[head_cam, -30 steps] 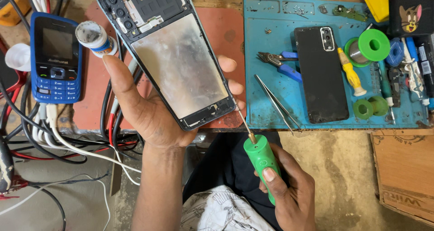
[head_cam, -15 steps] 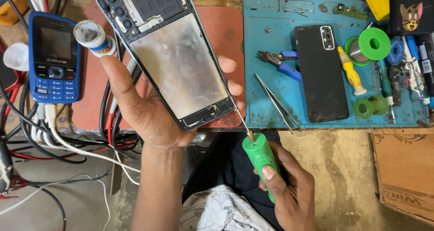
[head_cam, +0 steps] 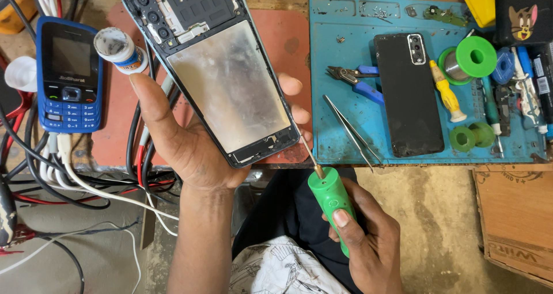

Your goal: The person reassembles a blue feature phone by screwing in screws and attaching the back cover, then connects a charging cable. Next, the person removes the back cover of a light blue smartphone using a prying tool and uses a green electric screwdriver to remove screws from the internal frame.

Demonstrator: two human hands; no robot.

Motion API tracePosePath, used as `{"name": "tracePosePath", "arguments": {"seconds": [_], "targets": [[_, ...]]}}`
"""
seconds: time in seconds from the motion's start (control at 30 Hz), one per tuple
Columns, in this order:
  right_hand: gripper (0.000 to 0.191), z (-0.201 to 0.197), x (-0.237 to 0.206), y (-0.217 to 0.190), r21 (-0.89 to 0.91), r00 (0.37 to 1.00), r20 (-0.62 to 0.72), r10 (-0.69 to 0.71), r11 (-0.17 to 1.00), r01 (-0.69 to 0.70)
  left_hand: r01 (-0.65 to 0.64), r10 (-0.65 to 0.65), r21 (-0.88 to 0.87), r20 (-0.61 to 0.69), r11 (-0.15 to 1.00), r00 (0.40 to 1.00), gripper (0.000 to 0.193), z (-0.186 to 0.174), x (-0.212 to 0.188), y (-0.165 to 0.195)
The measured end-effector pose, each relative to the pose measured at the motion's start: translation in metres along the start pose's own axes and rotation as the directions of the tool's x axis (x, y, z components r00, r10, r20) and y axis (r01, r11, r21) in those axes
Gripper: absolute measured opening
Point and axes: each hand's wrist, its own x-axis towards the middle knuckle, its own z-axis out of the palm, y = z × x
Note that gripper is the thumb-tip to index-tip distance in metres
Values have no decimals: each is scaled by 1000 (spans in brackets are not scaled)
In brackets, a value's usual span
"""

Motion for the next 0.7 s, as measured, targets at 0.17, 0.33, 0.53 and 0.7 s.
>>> {"name": "tracePosePath", "arguments": {"seconds": [0.17, 0.33, 0.53, 0.7], "targets": [[55, -1, 0, 1, 18, 999, 9, -34, 999, 34, 10, -10, -7, 3, 1000, 1000, 86, 0, -1, 0], [55, -1, 1, 1, 4, 1000, 7, -19, 1000, 19, 5, -6, 33, 40, 999, 999, 86, -3, 0, 0], [55, 0, 1, -3, -1, 1000, 11, -27, 1000, 27, -38, 37, 33, 36, 999, 999, 80, -1, 0, -1], [56, -1, 2, -4, 3, 999, 17, -42, 999, 42, -64, 60, 60, 62, 996, 996, 76, 1, 0, -1]]}}
